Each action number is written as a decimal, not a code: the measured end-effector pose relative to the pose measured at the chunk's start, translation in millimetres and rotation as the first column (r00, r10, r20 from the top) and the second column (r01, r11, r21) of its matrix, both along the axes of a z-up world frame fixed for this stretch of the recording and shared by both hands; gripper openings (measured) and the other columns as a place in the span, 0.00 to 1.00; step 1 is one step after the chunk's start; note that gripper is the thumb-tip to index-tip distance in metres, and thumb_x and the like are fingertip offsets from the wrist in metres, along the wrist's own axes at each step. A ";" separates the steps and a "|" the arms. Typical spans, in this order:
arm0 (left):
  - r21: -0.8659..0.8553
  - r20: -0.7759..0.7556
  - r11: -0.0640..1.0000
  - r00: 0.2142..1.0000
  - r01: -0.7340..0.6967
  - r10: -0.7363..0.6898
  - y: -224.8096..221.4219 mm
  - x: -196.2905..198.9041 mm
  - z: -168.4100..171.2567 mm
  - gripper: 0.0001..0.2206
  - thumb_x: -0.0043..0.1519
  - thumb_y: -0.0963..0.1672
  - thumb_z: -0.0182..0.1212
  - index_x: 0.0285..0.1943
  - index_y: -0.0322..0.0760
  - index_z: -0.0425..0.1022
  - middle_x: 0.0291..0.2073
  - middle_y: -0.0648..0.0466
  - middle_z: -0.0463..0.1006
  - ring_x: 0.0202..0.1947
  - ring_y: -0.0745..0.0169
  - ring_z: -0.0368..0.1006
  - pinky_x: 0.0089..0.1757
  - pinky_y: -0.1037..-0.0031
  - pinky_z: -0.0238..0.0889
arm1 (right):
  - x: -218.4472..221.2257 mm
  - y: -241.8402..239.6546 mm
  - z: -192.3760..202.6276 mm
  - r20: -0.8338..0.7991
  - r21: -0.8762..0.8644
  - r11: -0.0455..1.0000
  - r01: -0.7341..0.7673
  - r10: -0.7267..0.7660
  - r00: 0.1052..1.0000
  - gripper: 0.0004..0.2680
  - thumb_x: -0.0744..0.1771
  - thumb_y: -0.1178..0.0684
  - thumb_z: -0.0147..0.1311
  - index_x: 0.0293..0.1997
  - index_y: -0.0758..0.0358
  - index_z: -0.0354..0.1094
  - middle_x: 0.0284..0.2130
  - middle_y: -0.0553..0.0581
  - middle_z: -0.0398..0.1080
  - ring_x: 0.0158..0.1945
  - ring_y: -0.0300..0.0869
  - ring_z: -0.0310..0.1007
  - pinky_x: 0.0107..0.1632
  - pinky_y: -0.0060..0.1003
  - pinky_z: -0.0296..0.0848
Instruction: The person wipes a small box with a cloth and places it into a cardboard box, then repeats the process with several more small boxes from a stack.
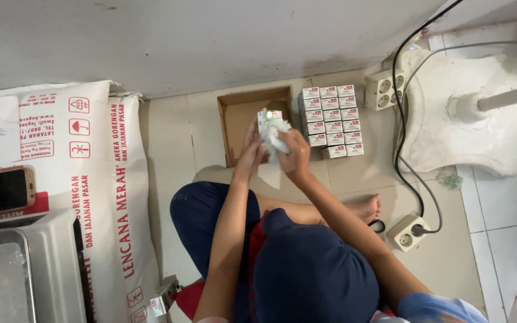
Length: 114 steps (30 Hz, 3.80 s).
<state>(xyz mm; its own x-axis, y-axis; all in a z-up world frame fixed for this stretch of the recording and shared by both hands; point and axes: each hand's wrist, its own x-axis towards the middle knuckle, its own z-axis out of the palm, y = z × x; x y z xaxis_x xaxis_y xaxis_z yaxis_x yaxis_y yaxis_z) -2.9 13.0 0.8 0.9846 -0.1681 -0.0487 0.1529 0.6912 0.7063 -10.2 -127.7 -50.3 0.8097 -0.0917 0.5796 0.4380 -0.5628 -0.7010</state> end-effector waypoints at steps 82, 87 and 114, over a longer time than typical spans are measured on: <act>0.195 -0.149 0.979 0.989 0.054 -0.025 1.9 -3.2 10.6 0.31 0.64 0.45 0.64 0.75 0.56 0.53 0.57 0.48 0.68 0.57 0.61 0.67 0.58 0.66 0.62 | 23.9 -5.3 16.9 -0.150 -0.151 0.987 0.056 -0.079 0.986 0.17 0.60 0.69 0.54 0.52 0.62 0.68 0.48 0.66 0.69 0.52 0.65 0.73 0.53 0.55 0.72; 0.195 -0.146 0.979 0.989 0.067 -0.039 4.3 -6.3 14.9 0.32 0.67 0.40 0.56 0.79 0.52 0.47 0.70 0.39 0.58 0.70 0.43 0.56 0.66 0.53 0.47 | 7.1 8.8 57.4 -0.119 -0.126 0.992 -0.003 -0.012 0.993 0.10 0.64 0.61 0.60 0.47 0.54 0.70 0.48 0.55 0.66 0.41 0.62 0.75 0.42 0.51 0.74; 0.303 -0.143 0.953 0.989 0.018 0.026 -2.0 -6.2 35.2 0.27 0.67 0.45 0.59 0.76 0.54 0.56 0.69 0.40 0.59 0.68 0.43 0.56 0.64 0.43 0.43 | 3.9 3.6 52.0 -0.314 0.314 0.949 0.011 0.093 0.945 0.18 0.60 0.75 0.51 0.52 0.66 0.69 0.48 0.67 0.74 0.58 0.64 0.71 0.62 0.55 0.68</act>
